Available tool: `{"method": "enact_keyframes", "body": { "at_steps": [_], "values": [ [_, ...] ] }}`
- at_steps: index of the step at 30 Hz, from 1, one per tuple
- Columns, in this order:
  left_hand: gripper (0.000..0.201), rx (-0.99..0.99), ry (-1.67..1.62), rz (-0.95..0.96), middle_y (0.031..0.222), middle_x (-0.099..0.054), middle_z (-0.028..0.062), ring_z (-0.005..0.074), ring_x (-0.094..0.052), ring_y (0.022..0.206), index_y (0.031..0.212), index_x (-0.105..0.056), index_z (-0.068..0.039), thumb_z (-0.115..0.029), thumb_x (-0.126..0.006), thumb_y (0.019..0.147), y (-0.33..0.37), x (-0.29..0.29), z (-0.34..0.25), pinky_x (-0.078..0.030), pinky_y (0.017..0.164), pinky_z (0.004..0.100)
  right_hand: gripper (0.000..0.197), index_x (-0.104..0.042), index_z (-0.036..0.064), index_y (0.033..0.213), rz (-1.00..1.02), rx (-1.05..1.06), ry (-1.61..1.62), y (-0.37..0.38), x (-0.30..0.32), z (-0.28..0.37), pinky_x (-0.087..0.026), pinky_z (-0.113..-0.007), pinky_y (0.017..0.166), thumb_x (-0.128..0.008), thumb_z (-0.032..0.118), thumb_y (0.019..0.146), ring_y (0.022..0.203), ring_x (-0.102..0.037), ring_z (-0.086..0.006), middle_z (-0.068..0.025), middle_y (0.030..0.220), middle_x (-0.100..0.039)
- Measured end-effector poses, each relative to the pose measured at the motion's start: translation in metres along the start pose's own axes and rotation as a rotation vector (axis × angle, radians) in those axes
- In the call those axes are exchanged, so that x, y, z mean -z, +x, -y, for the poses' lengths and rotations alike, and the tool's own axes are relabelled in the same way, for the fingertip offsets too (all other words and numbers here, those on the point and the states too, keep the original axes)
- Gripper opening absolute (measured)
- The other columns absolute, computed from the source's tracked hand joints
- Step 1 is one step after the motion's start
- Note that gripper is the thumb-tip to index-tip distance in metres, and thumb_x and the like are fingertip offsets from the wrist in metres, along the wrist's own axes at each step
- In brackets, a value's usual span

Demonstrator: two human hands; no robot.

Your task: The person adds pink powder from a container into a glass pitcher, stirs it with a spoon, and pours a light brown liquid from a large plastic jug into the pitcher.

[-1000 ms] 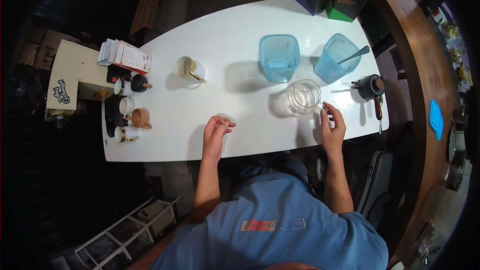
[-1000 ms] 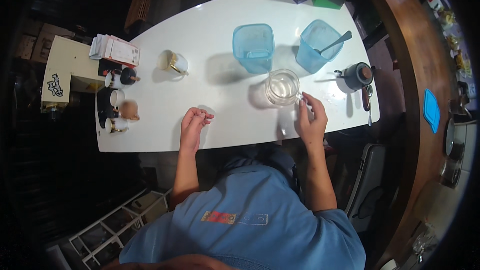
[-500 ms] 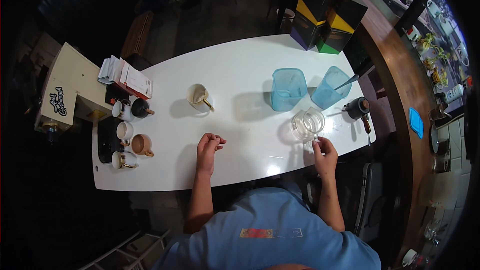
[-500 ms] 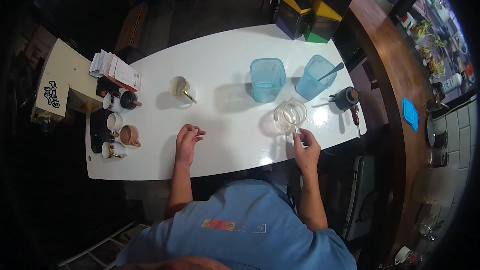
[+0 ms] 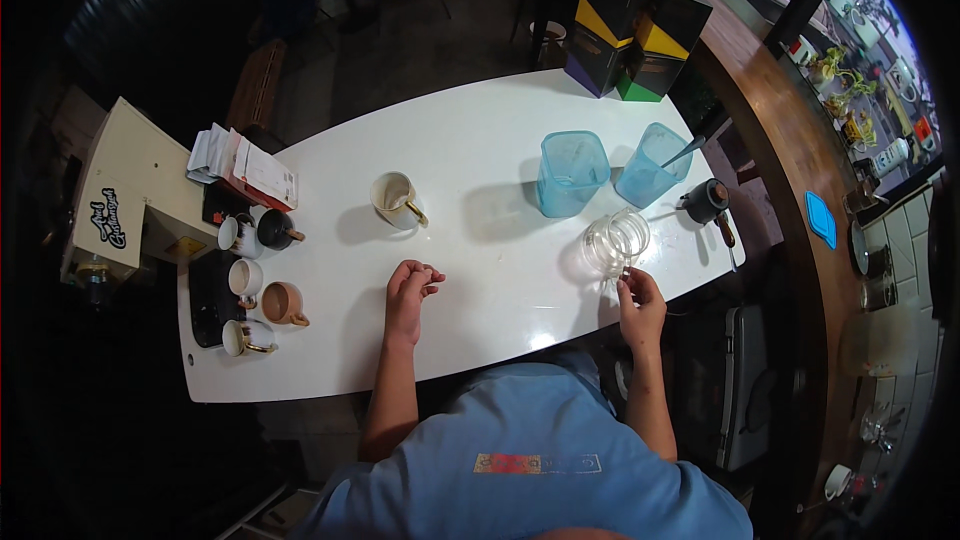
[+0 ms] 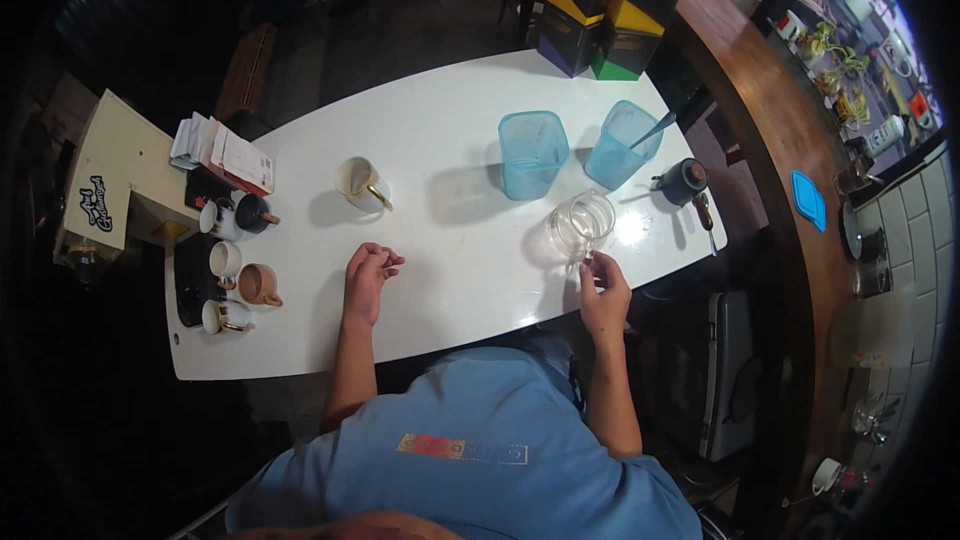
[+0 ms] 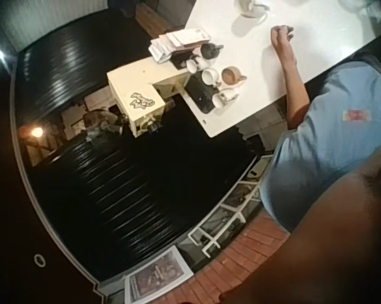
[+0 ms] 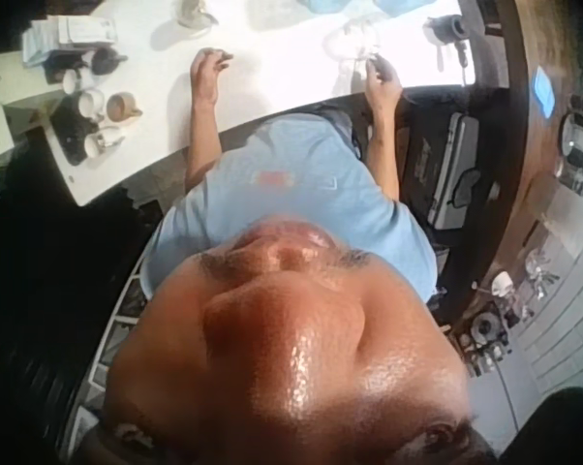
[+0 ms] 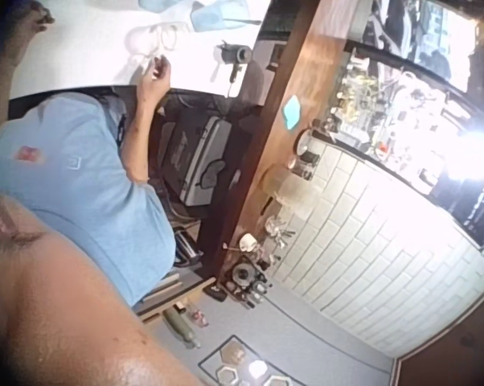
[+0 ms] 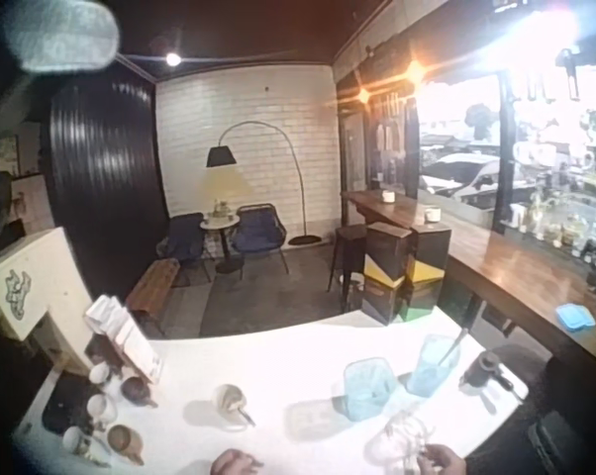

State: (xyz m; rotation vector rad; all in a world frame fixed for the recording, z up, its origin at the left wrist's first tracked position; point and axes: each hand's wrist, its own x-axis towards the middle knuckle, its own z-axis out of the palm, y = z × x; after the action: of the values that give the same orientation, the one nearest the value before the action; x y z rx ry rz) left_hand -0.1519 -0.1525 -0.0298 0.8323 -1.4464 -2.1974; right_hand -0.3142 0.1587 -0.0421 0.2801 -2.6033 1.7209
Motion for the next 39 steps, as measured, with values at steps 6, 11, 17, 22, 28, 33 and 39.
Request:
{"method": "enact_keyframes", "body": {
  "at_steps": [6, 11, 17, 22, 28, 33, 39],
  "values": [
    [0.005, 0.007, -0.017, -0.011, 0.085, -0.057, 0.0032, 0.0156, -0.059, 0.087, 0.084, -0.048, -0.010, -0.014, -0.050, 0.084, -0.007, 0.009, 0.006, -0.041, 0.076, 0.0285, 0.026, -0.059, -0.0023, 0.107, 0.016, 0.001, -0.013, -0.005, -0.003, 0.002, -0.050, -0.027, 0.073, -0.063, 0.007, 0.083, 0.082, -0.064, -0.0147, -0.0107, 0.092, -0.067],
    [0.005, 0.031, -0.049, -0.043, 0.085, -0.057, 0.0031, 0.0155, -0.058, 0.086, 0.085, -0.048, -0.010, -0.014, -0.051, 0.083, -0.011, 0.018, 0.015, -0.041, 0.076, 0.0286, 0.027, -0.059, -0.0019, 0.108, 0.026, -0.022, -0.035, -0.005, -0.005, 0.003, -0.050, -0.026, 0.073, -0.063, 0.007, 0.083, 0.082, -0.064, -0.0144, -0.0105, 0.093, -0.066],
    [0.007, 0.042, -0.046, -0.050, 0.084, -0.057, 0.0024, 0.0153, -0.058, 0.085, 0.085, -0.048, -0.010, -0.015, -0.052, 0.083, -0.015, 0.017, 0.018, -0.040, 0.075, 0.0283, 0.028, -0.058, -0.0030, 0.108, 0.048, 0.015, 0.031, 0.000, 0.000, -0.001, -0.050, -0.026, 0.073, -0.064, 0.009, 0.084, 0.083, -0.064, -0.0147, -0.0114, 0.094, -0.066],
    [0.007, 0.003, -0.037, -0.084, 0.084, -0.057, 0.0022, 0.0153, -0.058, 0.085, 0.085, -0.048, -0.010, -0.016, -0.053, 0.083, -0.014, -0.001, 0.009, -0.040, 0.076, 0.0282, 0.028, -0.059, -0.0030, 0.107, 0.083, -0.024, 0.111, 0.012, 0.009, -0.013, -0.049, -0.027, 0.077, -0.064, 0.014, 0.085, 0.084, -0.063, -0.0159, -0.0123, 0.093, -0.065],
    [0.007, 0.008, -0.009, -0.141, 0.083, -0.056, 0.0025, 0.0155, -0.058, 0.084, 0.083, -0.048, -0.010, -0.015, -0.053, 0.082, -0.016, -0.041, 0.008, -0.040, 0.075, 0.0282, 0.022, -0.059, -0.0040, 0.103, 0.107, -0.045, 0.171, 0.045, 0.027, -0.020, -0.047, -0.023, 0.074, -0.063, 0.010, 0.086, 0.080, -0.059, -0.0110, -0.0067, 0.087, -0.064],
    [0.006, 0.053, -0.012, -0.134, 0.082, -0.056, 0.0028, 0.0153, -0.058, 0.084, 0.081, -0.047, -0.010, -0.014, -0.052, 0.081, -0.010, -0.085, 0.018, -0.040, 0.074, 0.0280, 0.022, -0.060, -0.0038, 0.103, 0.143, -0.037, 0.222, 0.074, 0.050, -0.030, -0.046, -0.023, 0.073, -0.063, 0.010, 0.086, 0.081, -0.059, -0.0109, -0.0067, 0.088, -0.063],
    [0.007, 0.009, 0.004, -0.157, 0.083, -0.057, 0.0032, 0.0154, -0.058, 0.085, 0.080, -0.048, -0.010, -0.015, -0.053, 0.083, -0.005, -0.142, 0.013, -0.041, 0.075, 0.0278, 0.022, -0.060, -0.0026, 0.103, 0.194, -0.037, 0.212, 0.113, 0.074, -0.041, -0.046, -0.023, 0.073, -0.064, 0.011, 0.085, 0.081, -0.059, -0.0102, -0.0062, 0.088, -0.063]
  ]
}}
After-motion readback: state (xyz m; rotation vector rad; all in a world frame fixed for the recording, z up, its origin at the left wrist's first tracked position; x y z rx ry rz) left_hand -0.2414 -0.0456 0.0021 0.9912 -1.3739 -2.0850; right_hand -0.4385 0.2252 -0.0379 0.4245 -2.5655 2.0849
